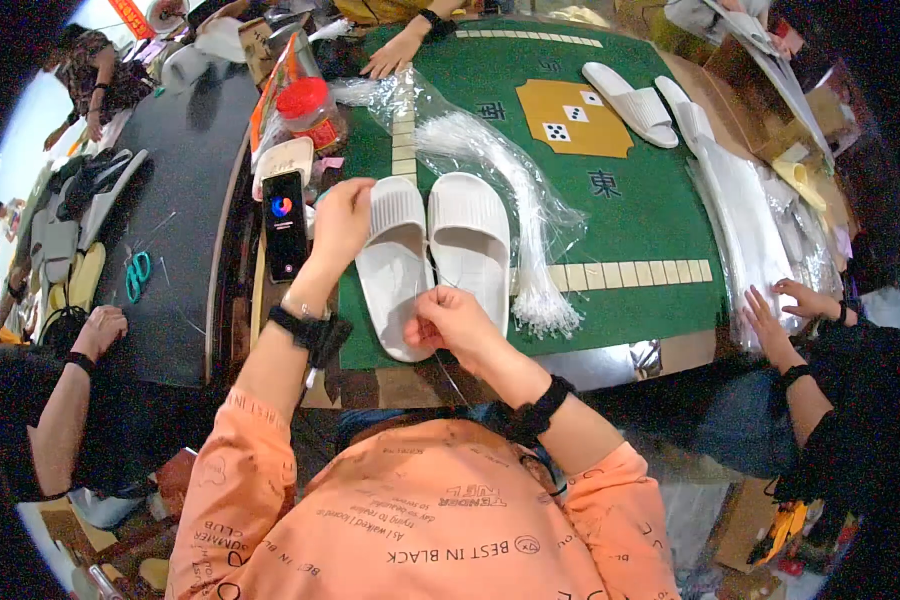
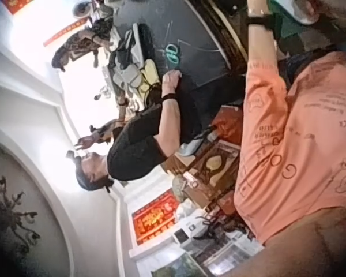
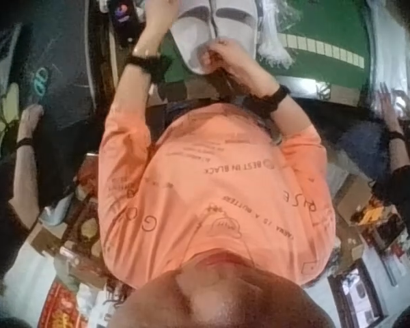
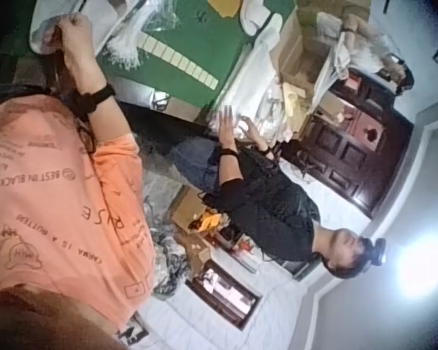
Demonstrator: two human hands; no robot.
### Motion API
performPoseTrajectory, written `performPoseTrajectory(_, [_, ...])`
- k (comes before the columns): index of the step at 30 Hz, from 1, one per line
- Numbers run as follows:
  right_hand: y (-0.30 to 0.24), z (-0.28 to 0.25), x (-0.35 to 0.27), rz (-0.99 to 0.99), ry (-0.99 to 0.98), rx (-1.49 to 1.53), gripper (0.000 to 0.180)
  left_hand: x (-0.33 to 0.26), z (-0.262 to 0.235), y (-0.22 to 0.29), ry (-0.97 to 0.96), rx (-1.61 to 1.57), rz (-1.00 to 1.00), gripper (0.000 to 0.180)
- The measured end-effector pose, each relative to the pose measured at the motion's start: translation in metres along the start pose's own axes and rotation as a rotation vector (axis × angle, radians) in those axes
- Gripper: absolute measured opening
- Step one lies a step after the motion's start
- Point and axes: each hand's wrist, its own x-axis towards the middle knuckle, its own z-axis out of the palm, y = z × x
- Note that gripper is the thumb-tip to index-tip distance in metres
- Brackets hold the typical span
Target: The recorder is packaging white and yellow slippers into plastic bags.
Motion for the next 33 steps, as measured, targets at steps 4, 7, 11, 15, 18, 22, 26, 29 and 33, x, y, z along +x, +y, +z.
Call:
performPoseTrajectory(4, [-0.004, 0.007, 0.020, 0.028, 0.035, -0.040, 0.010, 0.027, 0.021, -0.020, -0.347, 0.068, -0.128, 0.025])
performPoseTrajectory(7, [-0.010, 0.011, 0.030, 0.043, 0.050, -0.085, 0.012, 0.031, 0.038, -0.023, -0.546, 0.101, -0.201, 0.033])
performPoseTrajectory(11, [-0.014, 0.023, 0.043, 0.080, 0.096, -0.134, 0.013, 0.032, 0.049, -0.033, -0.552, 0.038, -0.375, 0.038])
performPoseTrajectory(15, [-0.016, 0.035, 0.064, -0.010, 0.235, 0.031, 0.010, 0.033, 0.055, -0.039, -0.643, 0.071, -0.451, 0.039])
performPoseTrajectory(18, [-0.015, 0.029, 0.085, -0.089, 0.296, 0.111, 0.010, 0.038, 0.061, -0.032, -0.671, 0.089, -0.411, 0.038])
performPoseTrajectory(22, [-0.022, 0.042, 0.084, -0.015, 0.316, 0.087, 0.010, 0.040, 0.067, -0.067, -0.797, 0.239, -0.137, 0.036])
performPoseTrajectory(26, [-0.015, 0.034, 0.076, 0.059, 0.280, 0.106, 0.014, 0.036, 0.078, -0.082, -0.726, 0.129, -0.260, 0.037])
performPoseTrajectory(29, [-0.016, 0.032, 0.059, 0.075, 0.273, 0.084, 0.014, 0.037, 0.080, -0.072, -0.708, 0.105, -0.274, 0.038])
performPoseTrajectory(33, [-0.014, 0.038, 0.053, 0.132, 0.202, -0.024, 0.012, 0.035, 0.063, -0.063, -0.665, 0.123, -0.379, 0.034])
